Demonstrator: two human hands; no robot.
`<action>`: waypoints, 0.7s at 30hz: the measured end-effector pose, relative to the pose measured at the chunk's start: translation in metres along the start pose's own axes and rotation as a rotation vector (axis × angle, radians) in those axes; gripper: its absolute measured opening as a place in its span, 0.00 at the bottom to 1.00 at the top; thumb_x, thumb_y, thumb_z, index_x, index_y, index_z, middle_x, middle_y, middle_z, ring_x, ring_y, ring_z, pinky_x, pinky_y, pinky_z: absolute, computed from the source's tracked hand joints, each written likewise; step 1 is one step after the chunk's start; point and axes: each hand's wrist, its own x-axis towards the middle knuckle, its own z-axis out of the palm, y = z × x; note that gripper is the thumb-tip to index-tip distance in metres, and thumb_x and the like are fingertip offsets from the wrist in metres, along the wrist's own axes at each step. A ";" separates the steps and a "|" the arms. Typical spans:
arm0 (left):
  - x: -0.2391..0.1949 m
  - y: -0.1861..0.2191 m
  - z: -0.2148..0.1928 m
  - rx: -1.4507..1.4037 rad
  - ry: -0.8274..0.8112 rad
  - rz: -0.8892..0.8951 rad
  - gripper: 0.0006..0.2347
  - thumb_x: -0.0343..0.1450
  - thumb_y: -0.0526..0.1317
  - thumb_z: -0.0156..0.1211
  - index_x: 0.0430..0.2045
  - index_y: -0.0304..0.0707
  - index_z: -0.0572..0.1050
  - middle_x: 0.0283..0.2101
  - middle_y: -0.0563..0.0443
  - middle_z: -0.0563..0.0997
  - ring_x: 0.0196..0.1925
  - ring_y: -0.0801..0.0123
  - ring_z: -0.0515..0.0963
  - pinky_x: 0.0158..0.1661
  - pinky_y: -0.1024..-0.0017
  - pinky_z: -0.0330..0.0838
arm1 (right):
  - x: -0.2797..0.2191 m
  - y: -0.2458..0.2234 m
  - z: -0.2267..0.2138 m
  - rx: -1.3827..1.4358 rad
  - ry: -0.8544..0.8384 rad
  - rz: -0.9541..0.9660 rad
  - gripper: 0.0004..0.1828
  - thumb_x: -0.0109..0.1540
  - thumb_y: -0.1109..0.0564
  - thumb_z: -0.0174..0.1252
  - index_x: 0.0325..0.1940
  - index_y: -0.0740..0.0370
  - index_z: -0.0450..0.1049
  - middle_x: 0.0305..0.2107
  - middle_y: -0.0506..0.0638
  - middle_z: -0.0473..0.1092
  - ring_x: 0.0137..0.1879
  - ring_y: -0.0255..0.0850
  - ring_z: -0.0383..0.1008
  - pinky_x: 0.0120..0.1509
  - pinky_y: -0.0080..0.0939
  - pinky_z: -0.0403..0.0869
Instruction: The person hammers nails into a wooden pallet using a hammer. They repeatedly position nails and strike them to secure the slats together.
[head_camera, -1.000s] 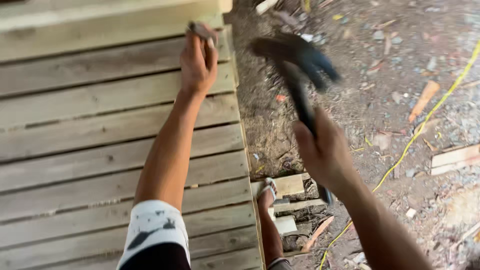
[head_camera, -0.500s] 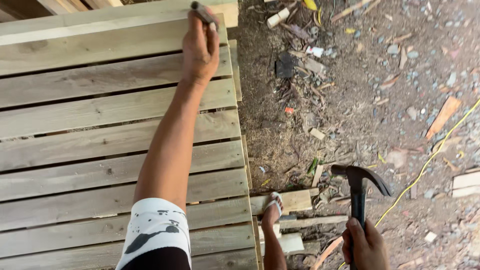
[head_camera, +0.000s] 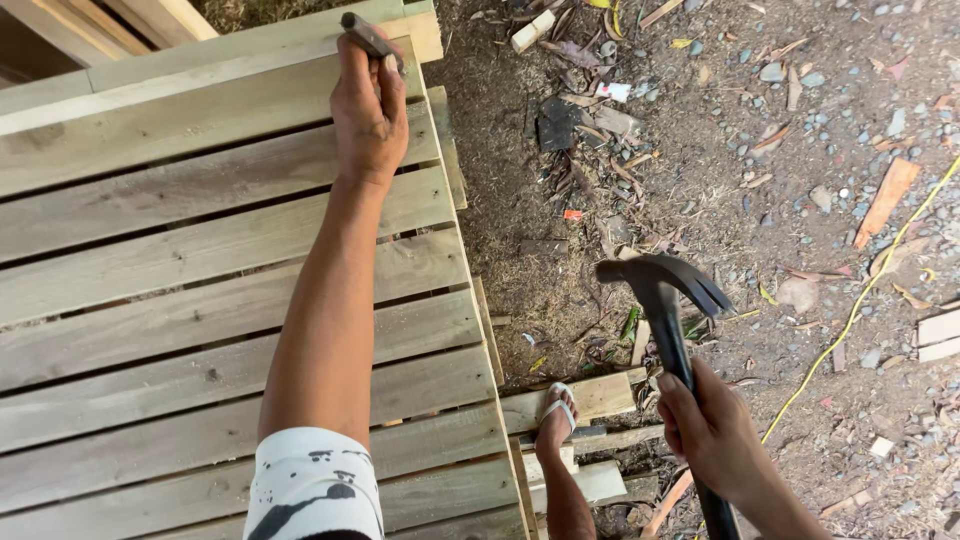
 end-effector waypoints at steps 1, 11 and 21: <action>0.001 0.001 0.000 -0.004 -0.003 0.002 0.07 0.83 0.30 0.45 0.54 0.39 0.63 0.40 0.48 0.78 0.34 0.68 0.78 0.38 0.72 0.76 | 0.005 -0.014 -0.001 -0.089 -0.027 -0.030 0.18 0.70 0.46 0.47 0.32 0.59 0.64 0.11 0.48 0.64 0.13 0.37 0.62 0.16 0.41 0.66; -0.005 -0.006 0.003 -0.001 0.000 -0.016 0.06 0.83 0.31 0.47 0.52 0.39 0.63 0.36 0.49 0.77 0.32 0.70 0.78 0.37 0.73 0.76 | 0.030 -0.157 0.011 -0.256 -0.031 -0.659 0.15 0.70 0.48 0.45 0.33 0.58 0.62 0.12 0.44 0.64 0.13 0.30 0.63 0.14 0.35 0.65; -0.002 -0.014 0.014 0.172 0.039 0.151 0.07 0.80 0.30 0.49 0.50 0.39 0.62 0.35 0.49 0.75 0.32 0.71 0.80 0.31 0.71 0.83 | 0.030 -0.257 0.014 -0.266 0.122 -1.321 0.15 0.77 0.51 0.45 0.42 0.64 0.60 0.20 0.46 0.63 0.20 0.29 0.62 0.22 0.35 0.62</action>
